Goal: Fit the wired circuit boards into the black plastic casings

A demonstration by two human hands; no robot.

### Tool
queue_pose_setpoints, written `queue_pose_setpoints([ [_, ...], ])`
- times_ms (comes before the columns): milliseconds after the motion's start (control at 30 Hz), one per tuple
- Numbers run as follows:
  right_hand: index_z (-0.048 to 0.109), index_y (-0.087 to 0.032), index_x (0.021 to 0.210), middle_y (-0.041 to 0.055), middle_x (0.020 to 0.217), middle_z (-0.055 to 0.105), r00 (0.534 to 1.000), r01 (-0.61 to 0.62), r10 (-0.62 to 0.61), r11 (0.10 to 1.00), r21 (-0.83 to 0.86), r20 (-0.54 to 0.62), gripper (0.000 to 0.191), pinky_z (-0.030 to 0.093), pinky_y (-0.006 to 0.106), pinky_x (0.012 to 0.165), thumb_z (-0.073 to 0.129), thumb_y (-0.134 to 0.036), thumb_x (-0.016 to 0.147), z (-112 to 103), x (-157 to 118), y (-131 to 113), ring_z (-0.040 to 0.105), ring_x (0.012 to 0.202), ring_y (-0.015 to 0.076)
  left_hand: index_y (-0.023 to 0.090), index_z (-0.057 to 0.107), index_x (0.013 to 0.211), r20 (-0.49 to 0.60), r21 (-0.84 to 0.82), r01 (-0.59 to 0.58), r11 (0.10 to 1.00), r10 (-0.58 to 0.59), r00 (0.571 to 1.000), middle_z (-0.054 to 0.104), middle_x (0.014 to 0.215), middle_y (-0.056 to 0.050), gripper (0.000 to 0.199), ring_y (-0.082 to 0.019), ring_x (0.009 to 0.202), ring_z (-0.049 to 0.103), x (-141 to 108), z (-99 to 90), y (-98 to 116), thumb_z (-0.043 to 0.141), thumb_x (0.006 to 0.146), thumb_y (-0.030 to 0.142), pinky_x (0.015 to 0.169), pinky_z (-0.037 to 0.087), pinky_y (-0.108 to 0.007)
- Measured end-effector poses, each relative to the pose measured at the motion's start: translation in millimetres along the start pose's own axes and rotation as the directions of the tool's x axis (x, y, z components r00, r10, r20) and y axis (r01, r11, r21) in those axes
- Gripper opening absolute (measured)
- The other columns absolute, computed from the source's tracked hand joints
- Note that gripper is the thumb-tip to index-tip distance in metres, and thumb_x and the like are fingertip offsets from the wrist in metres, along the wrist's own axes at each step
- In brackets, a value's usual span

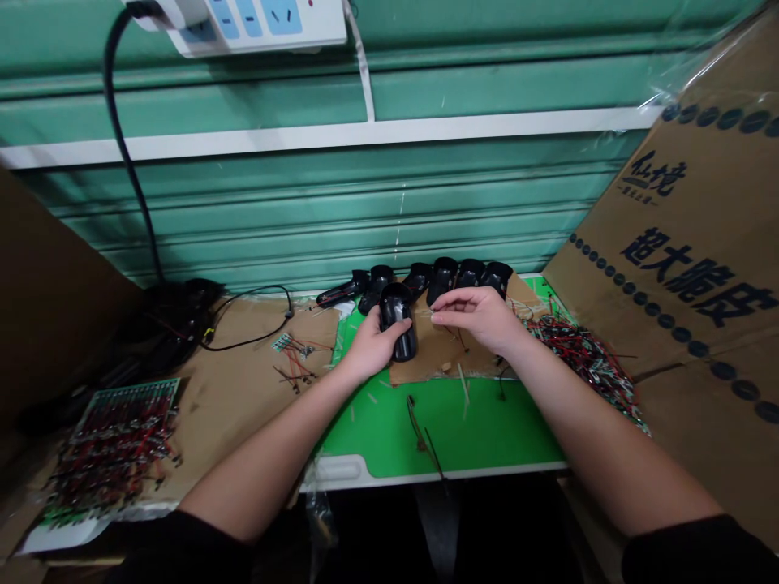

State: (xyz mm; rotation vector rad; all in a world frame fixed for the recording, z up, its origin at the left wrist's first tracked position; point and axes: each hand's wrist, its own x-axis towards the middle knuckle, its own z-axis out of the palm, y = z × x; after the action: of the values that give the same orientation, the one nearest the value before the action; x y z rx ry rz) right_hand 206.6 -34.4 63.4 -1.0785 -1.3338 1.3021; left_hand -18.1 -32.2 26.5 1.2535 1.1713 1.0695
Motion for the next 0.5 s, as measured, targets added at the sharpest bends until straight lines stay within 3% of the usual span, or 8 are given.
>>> queue_pose_setpoints([
  [133, 0.084, -0.014, 0.098, 0.0045, 0.092, 0.078, 0.997, 0.003, -0.004, 1.0, 0.016, 0.078, 0.051, 0.061, 0.02, 0.078, 0.104, -0.04, 0.059, 0.1, -2.4, -3.8, 0.07, 0.078, 0.0068, 0.015, 0.064, 0.108, 0.046, -0.124, -0.005, 0.992, 0.011, 0.999, 0.073, 0.106, -0.007, 0.041, -0.023, 0.101, 0.065, 2.0, 0.1, -1.6, 0.083, 0.076, 0.033, 0.095, 0.052, -0.036],
  [333, 0.081, -0.011, 0.108, 0.0032, 0.072, 0.071, 0.987, -0.045, 0.051, 0.998, -0.046, 0.151, 0.06, 0.048, 0.019, 0.052, 0.1, -0.05, 0.067, 1.4, -4.0, -0.9, 0.062, 0.056, 0.0084, 0.016, 0.064, 0.106, 0.09, -0.135, -0.051, 0.99, 0.063, 0.994, 0.071, 0.101, -0.005, 0.045, -0.021, 0.098, 0.063, 1.2, -0.1, -3.1, 0.086, 0.072, 0.034, 0.093, 0.05, -0.035],
  [500, 0.08, -0.009, 0.108, 0.0028, 0.063, 0.067, 0.983, -0.061, 0.073, 0.995, -0.076, 0.167, 0.064, 0.046, 0.019, 0.047, 0.099, -0.056, 0.068, -0.3, -4.5, -0.5, 0.062, 0.053, 0.0098, 0.016, 0.063, 0.108, 0.138, -0.139, -0.096, 0.986, 0.115, 0.984, 0.07, 0.101, -0.005, 0.048, -0.021, 0.097, 0.062, -2.7, -0.1, -0.3, 0.086, 0.07, 0.035, 0.091, 0.051, -0.034],
])
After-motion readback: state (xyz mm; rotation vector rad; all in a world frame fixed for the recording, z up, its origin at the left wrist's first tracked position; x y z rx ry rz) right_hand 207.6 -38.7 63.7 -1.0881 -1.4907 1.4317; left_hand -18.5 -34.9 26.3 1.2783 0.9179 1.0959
